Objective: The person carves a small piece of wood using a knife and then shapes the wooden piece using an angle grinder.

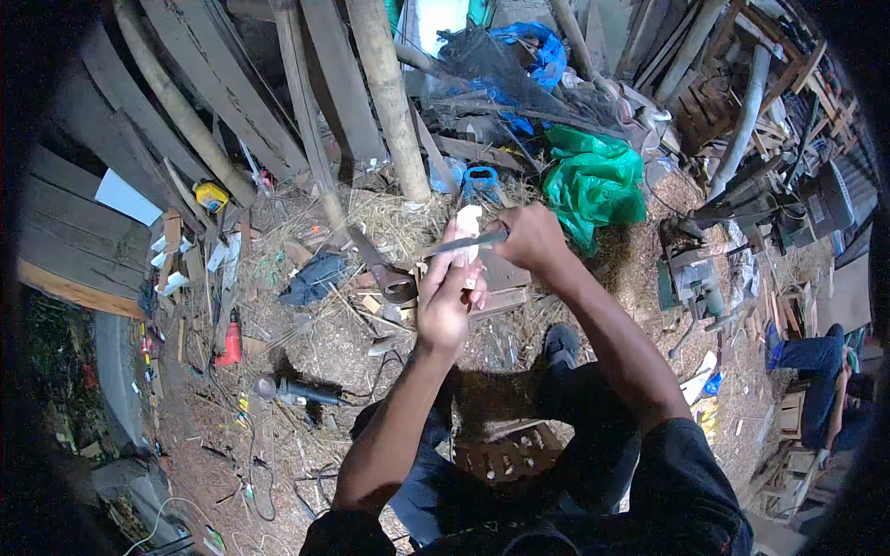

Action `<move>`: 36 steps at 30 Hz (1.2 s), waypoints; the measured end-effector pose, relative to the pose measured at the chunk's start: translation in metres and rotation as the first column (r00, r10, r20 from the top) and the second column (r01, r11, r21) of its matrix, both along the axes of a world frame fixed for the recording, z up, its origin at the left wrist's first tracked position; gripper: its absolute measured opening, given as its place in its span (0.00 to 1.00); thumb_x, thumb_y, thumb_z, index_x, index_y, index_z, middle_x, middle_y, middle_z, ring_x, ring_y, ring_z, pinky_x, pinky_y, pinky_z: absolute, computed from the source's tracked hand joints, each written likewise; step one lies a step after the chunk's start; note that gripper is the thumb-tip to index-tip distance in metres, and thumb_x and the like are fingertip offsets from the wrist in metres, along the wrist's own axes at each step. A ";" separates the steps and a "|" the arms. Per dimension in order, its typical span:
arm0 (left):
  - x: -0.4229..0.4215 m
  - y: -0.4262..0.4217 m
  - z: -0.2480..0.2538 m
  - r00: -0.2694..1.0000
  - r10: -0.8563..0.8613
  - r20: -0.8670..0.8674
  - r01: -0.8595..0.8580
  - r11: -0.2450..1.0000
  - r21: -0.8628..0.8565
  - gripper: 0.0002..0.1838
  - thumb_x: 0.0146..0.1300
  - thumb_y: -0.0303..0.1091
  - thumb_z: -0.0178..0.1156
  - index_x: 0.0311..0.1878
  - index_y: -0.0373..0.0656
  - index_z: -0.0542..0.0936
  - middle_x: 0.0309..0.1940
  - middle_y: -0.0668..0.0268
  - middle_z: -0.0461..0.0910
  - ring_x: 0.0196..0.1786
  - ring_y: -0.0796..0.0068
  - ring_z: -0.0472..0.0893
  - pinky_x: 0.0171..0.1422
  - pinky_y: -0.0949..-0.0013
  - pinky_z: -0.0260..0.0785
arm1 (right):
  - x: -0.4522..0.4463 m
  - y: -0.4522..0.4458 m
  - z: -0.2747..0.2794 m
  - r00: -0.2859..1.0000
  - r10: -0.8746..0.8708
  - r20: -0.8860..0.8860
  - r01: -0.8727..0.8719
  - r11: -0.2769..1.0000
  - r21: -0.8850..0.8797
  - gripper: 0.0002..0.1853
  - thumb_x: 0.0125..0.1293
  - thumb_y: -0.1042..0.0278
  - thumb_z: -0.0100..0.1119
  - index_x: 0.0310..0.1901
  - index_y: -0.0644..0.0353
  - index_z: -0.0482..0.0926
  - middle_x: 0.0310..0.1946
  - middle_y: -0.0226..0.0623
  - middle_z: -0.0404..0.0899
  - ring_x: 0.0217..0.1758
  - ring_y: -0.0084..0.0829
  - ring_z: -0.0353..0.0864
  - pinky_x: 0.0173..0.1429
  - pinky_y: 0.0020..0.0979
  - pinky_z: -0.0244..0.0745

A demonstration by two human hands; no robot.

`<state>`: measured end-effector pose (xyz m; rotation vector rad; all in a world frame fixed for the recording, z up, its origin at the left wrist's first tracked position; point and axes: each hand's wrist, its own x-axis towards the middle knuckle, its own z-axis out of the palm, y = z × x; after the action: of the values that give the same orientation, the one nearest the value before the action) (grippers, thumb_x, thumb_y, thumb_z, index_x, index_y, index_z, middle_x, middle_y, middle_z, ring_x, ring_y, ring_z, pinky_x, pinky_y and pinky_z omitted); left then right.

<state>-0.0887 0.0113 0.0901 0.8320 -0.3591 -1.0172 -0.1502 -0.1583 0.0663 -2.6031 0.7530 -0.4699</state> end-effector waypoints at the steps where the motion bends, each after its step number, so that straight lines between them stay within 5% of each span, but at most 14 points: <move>1: 0.001 0.001 0.000 0.999 -0.023 -0.024 0.023 1.000 0.003 0.29 0.72 0.34 0.46 0.74 0.44 0.52 0.31 0.70 0.65 0.26 0.81 0.64 0.32 0.75 0.61 | 0.001 -0.011 -0.005 0.999 -0.039 -0.022 0.039 0.999 0.006 0.09 0.44 0.61 0.61 0.25 0.55 0.82 0.22 0.49 0.79 0.27 0.51 0.80 0.35 0.46 0.76; 6: 0.010 -0.011 -0.006 0.996 -0.009 -0.087 0.010 1.000 0.010 0.29 0.72 0.35 0.45 0.73 0.44 0.52 0.31 0.70 0.65 0.26 0.80 0.64 0.34 0.71 0.62 | 0.007 -0.032 -0.012 0.977 -0.090 -0.191 0.093 0.996 0.006 0.13 0.46 0.59 0.64 0.29 0.59 0.83 0.26 0.52 0.81 0.31 0.52 0.82 0.39 0.46 0.78; 12: 0.018 -0.031 -0.011 0.995 0.026 -0.092 -0.030 0.999 -0.043 0.28 0.72 0.35 0.45 0.73 0.45 0.53 0.29 0.72 0.63 0.26 0.81 0.61 0.33 0.74 0.58 | 0.017 0.004 0.004 0.978 0.043 -0.205 -0.039 0.999 0.021 0.13 0.48 0.56 0.60 0.26 0.59 0.82 0.26 0.54 0.80 0.31 0.52 0.82 0.38 0.47 0.78; 17: 0.014 -0.021 -0.010 0.996 -0.015 -0.086 0.013 1.000 -0.026 0.27 0.72 0.36 0.45 0.72 0.44 0.56 0.28 0.73 0.64 0.23 0.83 0.58 0.30 0.76 0.55 | 0.009 0.000 0.000 0.999 0.011 -0.031 -0.011 1.000 -0.009 0.12 0.46 0.59 0.56 0.21 0.60 0.80 0.20 0.54 0.77 0.25 0.55 0.79 0.34 0.49 0.76; 23: 0.004 -0.002 -0.004 0.987 -0.089 -0.132 0.074 0.991 -0.109 0.27 0.71 0.37 0.47 0.71 0.43 0.58 0.29 0.72 0.67 0.20 0.85 0.57 0.28 0.77 0.54 | 0.000 -0.022 -0.009 0.985 -0.073 -0.154 0.074 0.997 -0.002 0.16 0.49 0.53 0.58 0.26 0.61 0.82 0.24 0.54 0.80 0.31 0.52 0.82 0.39 0.47 0.78; 26: -0.010 0.003 -0.002 0.982 0.037 -0.185 -0.037 0.999 0.000 0.27 0.70 0.36 0.47 0.71 0.45 0.58 0.30 0.72 0.67 0.20 0.86 0.57 0.28 0.77 0.54 | -0.008 -0.014 -0.004 0.983 -0.102 -0.155 0.095 0.994 -0.056 0.16 0.49 0.54 0.59 0.27 0.61 0.82 0.25 0.54 0.80 0.31 0.51 0.82 0.40 0.47 0.78; 32: -0.009 0.005 -0.009 0.992 0.092 0.083 -0.095 0.995 0.039 0.21 0.74 0.34 0.44 0.68 0.42 0.61 0.31 0.70 0.67 0.21 0.86 0.59 0.26 0.77 0.57 | -0.014 0.022 0.018 0.982 0.052 -0.180 -0.061 0.997 -0.041 0.15 0.46 0.56 0.58 0.27 0.61 0.82 0.24 0.54 0.80 0.31 0.51 0.82 0.39 0.48 0.78; 33: -0.010 0.004 -0.007 0.984 0.109 0.140 -0.116 0.992 0.043 0.20 0.74 0.34 0.43 0.67 0.42 0.62 0.31 0.70 0.66 0.21 0.86 0.60 0.26 0.78 0.57 | -0.013 0.030 0.013 0.998 0.068 -0.007 -0.068 0.995 -0.069 0.15 0.45 0.57 0.58 0.22 0.63 0.80 0.19 0.55 0.76 0.25 0.55 0.79 0.35 0.48 0.76; 36: -0.016 0.009 -0.001 0.952 0.163 0.260 -0.193 0.977 0.092 0.19 0.75 0.32 0.41 0.66 0.40 0.63 0.30 0.70 0.66 0.21 0.87 0.62 0.24 0.79 0.58 | -0.010 0.036 0.009 0.996 0.085 -0.020 -0.087 0.992 -0.092 0.14 0.45 0.58 0.57 0.22 0.62 0.80 0.19 0.54 0.76 0.25 0.55 0.79 0.34 0.48 0.76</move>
<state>-0.1052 0.0206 0.0895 1.0838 -0.4342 -0.7707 -0.1606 -0.1223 0.0750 -2.7159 0.6348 -0.4691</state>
